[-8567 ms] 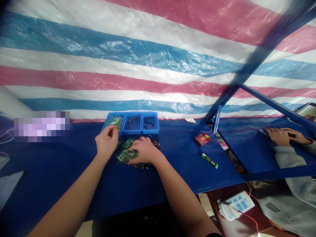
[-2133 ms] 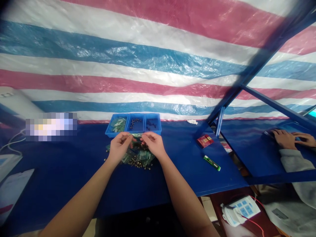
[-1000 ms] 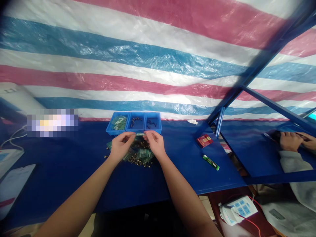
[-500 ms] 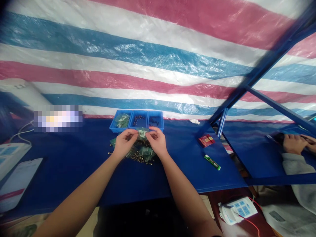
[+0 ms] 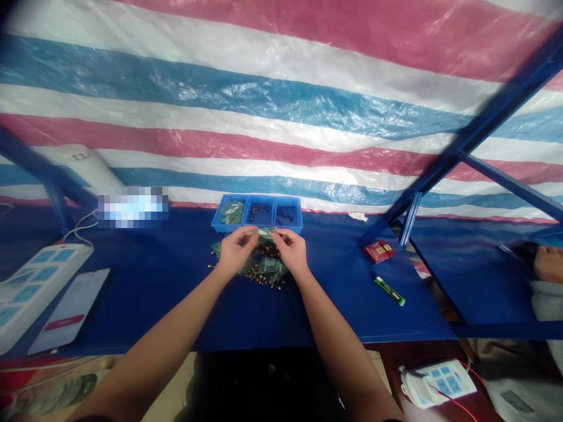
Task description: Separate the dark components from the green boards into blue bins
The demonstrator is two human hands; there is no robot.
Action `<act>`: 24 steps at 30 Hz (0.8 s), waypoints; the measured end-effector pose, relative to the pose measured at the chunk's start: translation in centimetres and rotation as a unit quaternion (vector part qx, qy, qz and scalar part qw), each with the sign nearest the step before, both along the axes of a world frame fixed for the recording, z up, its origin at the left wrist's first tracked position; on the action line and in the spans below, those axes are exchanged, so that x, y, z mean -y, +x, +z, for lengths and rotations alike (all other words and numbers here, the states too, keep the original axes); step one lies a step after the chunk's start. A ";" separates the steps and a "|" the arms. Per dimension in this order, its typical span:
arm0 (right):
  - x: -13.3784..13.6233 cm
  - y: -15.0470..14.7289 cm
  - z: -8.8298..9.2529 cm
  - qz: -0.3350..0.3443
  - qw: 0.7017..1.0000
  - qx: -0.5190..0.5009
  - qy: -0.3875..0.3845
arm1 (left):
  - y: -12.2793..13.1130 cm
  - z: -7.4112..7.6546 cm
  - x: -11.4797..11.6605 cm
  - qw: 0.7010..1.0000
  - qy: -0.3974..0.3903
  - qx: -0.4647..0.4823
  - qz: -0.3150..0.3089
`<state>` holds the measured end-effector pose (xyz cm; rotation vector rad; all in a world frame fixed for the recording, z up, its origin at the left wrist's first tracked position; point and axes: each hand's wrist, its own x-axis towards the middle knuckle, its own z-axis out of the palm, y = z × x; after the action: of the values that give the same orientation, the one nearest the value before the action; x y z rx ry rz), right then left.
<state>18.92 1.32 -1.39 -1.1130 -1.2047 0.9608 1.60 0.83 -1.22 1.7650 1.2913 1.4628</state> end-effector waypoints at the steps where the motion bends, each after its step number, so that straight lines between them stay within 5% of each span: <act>1: 0.0 0.0 0.0 0.009 1.000 -0.010 -0.008 | 0.0 0.1 0.0 1.000 0.003 -0.008 0.007; 10: 0.1 0.3 0.5 0.056 0.998 -0.024 -0.010 | -0.2 0.4 0.0 0.998 0.044 -0.045 -0.007; 17: 0.0 0.2 0.1 0.039 0.999 -0.014 0.000 | -0.4 0.4 0.3 0.998 -0.024 0.002 -0.052; 24: -0.1 0.0 -0.3 0.025 1.000 0.009 0.016 | 0.1 0.3 0.2 1.000 -0.008 0.001 -0.016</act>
<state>18.95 1.44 -1.67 -1.0726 -1.2634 0.9693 1.65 0.63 -0.93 1.7666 1.2643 1.4311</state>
